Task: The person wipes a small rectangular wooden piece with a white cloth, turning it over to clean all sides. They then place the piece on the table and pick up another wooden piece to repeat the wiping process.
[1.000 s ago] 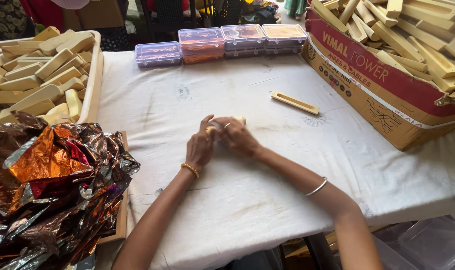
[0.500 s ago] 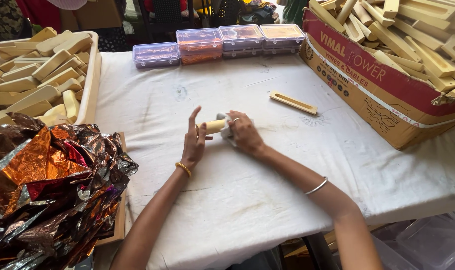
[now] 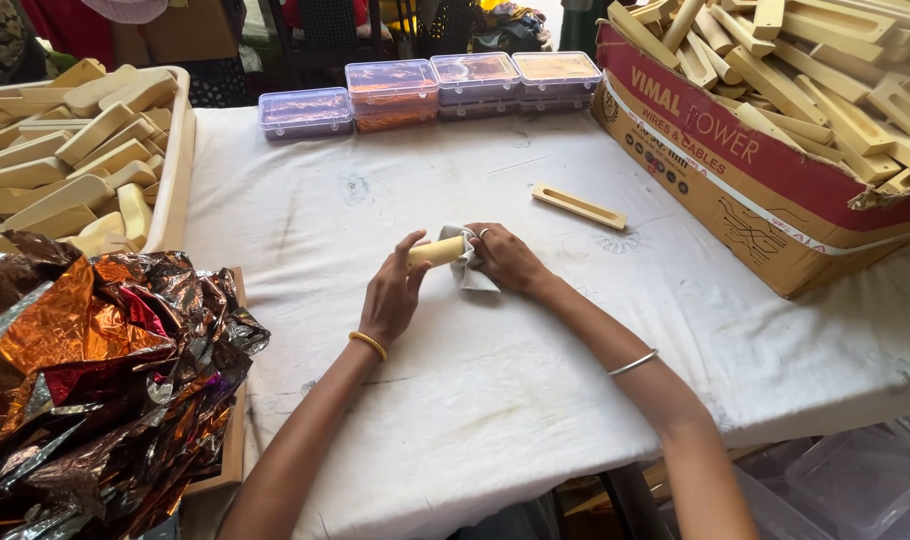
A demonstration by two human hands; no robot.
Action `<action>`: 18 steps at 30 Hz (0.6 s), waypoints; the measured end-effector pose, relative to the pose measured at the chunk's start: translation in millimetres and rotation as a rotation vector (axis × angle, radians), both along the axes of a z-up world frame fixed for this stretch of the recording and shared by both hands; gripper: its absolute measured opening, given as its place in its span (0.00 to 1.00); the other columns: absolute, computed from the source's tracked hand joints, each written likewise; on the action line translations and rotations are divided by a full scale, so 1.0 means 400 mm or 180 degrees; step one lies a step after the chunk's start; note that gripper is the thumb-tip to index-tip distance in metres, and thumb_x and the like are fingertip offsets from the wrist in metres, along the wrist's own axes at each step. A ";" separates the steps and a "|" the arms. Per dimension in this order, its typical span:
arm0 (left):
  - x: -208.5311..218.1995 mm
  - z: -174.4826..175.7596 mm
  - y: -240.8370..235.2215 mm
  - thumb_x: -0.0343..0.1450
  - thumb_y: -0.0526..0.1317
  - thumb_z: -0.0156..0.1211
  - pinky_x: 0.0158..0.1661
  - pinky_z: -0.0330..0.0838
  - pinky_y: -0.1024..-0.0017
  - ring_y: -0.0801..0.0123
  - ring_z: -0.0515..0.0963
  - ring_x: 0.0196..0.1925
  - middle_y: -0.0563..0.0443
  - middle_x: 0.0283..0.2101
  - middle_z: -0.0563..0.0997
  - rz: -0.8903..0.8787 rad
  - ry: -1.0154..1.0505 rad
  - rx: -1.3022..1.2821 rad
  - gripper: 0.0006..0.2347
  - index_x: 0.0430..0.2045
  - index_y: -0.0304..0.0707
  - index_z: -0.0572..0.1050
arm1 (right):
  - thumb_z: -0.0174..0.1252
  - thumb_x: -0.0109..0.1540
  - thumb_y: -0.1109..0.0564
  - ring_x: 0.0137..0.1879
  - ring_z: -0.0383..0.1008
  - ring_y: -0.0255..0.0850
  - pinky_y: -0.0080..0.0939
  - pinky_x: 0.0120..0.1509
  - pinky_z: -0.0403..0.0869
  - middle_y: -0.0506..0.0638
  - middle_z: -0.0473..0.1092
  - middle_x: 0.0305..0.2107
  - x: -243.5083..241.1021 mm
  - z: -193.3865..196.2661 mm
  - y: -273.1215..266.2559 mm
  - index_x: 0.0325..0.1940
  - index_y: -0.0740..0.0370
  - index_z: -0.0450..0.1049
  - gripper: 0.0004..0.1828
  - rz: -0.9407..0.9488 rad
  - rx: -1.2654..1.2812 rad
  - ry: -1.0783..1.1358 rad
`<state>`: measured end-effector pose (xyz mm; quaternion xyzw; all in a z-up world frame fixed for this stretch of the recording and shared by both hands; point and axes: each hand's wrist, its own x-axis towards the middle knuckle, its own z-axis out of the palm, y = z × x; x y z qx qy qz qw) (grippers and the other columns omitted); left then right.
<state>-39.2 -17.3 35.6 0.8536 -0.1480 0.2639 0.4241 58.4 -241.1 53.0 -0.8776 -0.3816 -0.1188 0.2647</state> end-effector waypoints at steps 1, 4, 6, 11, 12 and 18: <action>-0.011 0.016 -0.005 0.78 0.43 0.52 0.43 0.83 0.61 0.56 0.87 0.44 0.38 0.46 0.84 -0.0014 -0.0001 0.0008 0.21 0.67 0.51 0.58 | 0.47 0.71 0.59 0.58 0.75 0.56 0.48 0.65 0.75 0.65 0.70 0.55 -0.009 0.002 0.013 0.52 0.73 0.71 0.14 -0.0014 0.0008 -0.0001; -0.035 0.052 -0.018 0.77 0.41 0.54 0.54 0.78 0.60 0.54 0.80 0.56 0.41 0.59 0.79 0.0010 -0.0735 0.0460 0.24 0.68 0.45 0.56 | 0.51 0.68 0.60 0.59 0.73 0.57 0.52 0.67 0.73 0.65 0.72 0.50 -0.067 0.027 0.059 0.46 0.72 0.71 0.10 0.0400 0.0279 -0.0777; -0.046 0.058 -0.017 0.76 0.40 0.54 0.64 0.65 0.56 0.56 0.71 0.68 0.46 0.64 0.75 -0.0070 -0.1206 0.0705 0.27 0.70 0.37 0.52 | 0.51 0.67 0.60 0.59 0.70 0.55 0.52 0.67 0.71 0.62 0.70 0.49 -0.150 0.064 0.109 0.48 0.71 0.69 0.10 0.0785 0.0643 -0.0958; -0.040 0.061 -0.022 0.74 0.40 0.55 0.65 0.63 0.56 0.58 0.71 0.67 0.47 0.64 0.75 -0.0044 -0.1223 0.0999 0.29 0.71 0.40 0.53 | 0.51 0.68 0.58 0.54 0.66 0.49 0.50 0.61 0.69 0.57 0.68 0.48 -0.060 -0.002 0.062 0.51 0.68 0.69 0.11 0.0775 0.0428 -0.0968; -0.039 0.061 -0.028 0.71 0.40 0.57 0.61 0.66 0.53 0.55 0.75 0.63 0.46 0.59 0.79 0.0109 -0.1318 0.1159 0.30 0.69 0.40 0.54 | 0.52 0.69 0.56 0.51 0.66 0.47 0.49 0.60 0.68 0.55 0.68 0.47 -0.015 -0.040 0.043 0.50 0.66 0.69 0.10 0.0736 0.0231 -0.0957; 0.007 -0.004 -0.002 0.73 0.37 0.61 0.38 0.84 0.67 0.56 0.86 0.40 0.40 0.42 0.84 0.0202 -0.0208 0.0577 0.15 0.54 0.37 0.71 | 0.55 0.69 0.51 0.51 0.68 0.43 0.48 0.61 0.67 0.51 0.72 0.45 0.029 -0.012 -0.036 0.46 0.63 0.72 0.12 0.0151 -0.0202 -0.0829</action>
